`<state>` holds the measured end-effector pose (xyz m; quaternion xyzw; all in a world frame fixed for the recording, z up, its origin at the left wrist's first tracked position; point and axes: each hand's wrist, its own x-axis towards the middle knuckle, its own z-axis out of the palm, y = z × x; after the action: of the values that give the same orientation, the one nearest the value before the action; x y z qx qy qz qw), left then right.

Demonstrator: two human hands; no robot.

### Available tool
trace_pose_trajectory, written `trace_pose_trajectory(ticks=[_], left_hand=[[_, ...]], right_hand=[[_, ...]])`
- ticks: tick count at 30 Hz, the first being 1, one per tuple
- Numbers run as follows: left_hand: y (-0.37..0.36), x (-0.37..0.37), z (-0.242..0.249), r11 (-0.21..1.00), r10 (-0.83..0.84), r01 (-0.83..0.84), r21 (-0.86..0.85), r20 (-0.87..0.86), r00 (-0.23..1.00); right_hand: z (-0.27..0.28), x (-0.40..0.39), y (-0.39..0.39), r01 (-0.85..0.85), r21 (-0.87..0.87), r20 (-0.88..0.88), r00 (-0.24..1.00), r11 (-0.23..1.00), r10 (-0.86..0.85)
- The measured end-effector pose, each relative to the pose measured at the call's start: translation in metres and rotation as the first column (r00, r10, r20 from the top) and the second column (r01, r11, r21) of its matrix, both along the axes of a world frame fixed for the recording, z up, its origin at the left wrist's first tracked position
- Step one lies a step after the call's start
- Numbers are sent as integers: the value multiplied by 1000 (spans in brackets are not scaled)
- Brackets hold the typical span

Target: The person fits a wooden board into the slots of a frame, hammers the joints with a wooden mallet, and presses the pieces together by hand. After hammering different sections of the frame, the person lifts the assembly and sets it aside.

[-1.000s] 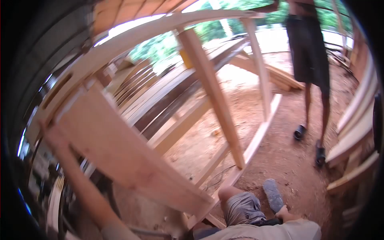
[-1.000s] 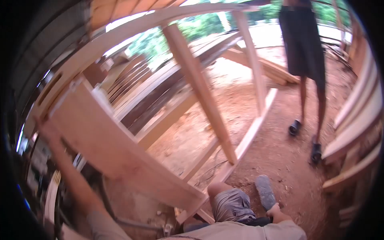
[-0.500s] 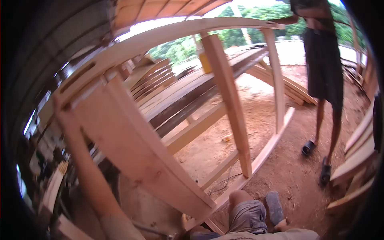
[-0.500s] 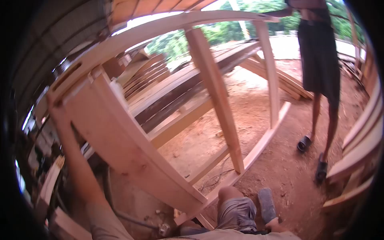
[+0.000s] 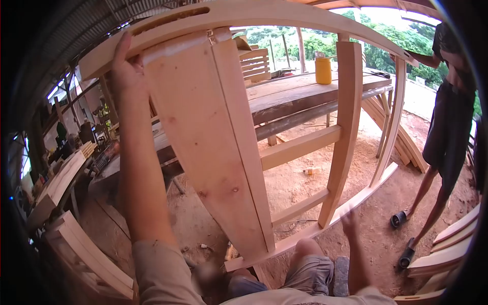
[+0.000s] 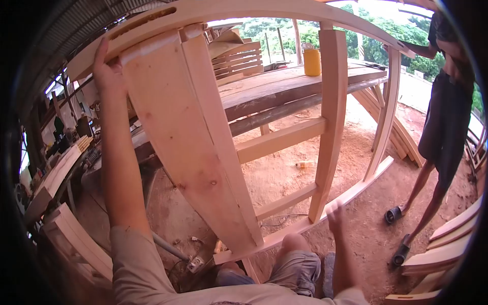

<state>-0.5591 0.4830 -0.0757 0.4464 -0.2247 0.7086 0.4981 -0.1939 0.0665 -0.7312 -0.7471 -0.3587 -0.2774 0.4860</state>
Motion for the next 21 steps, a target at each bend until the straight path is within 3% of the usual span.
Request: trace_pose_trajectory(ticks=[1,2,3,4,5,6,7,8,9,13,15,19,21], left_hand=[[-5,0,0,1000,21,-21,-21,29,999],[-12,1,0,998,43,-41,-41,56,998],[-25,1,-3,999,-39,40,-14,57,998],[-30,1,-4,999,-37,38,-19,57,998],[-32,1,-4,998,-45,48,-47,58,997],[-33,1,-5,996,-53,57,-72,57,997],[-34,1,-6,996,-51,55,-74,54,997],[-34,0,-5,994,-21,26,-103,44,999],[-34,-1,-4,992,10,-6,-127,35,999],[-20,-1,0,997,-10,12,-71,30,1000],[-15,-1,0,999,-27,27,-23,13,1000],[-12,0,0,999,-38,38,-35,14,999],[-16,-3,0,1000,-3,3,-7,-1,1000]], right_hand=[[151,-52,33,-107,52,-445,888,993,119],[208,-46,67,-235,63,-227,943,970,243],[290,-76,99,-375,287,-242,862,881,446],[338,-90,127,-557,362,-73,782,747,619],[384,-102,150,-606,291,17,777,740,629],[432,-117,173,-730,279,74,664,623,744],[474,-133,194,-718,303,60,671,627,739],[505,-136,222,-776,409,128,570,480,812],[537,-153,230,-781,391,67,552,487,831],[595,-174,267,-841,360,-26,424,404,905],[596,-174,268,-843,108,147,538,527,830],[592,-168,275,-819,141,248,573,557,781],[593,-166,273,-688,108,314,708,718,632]])
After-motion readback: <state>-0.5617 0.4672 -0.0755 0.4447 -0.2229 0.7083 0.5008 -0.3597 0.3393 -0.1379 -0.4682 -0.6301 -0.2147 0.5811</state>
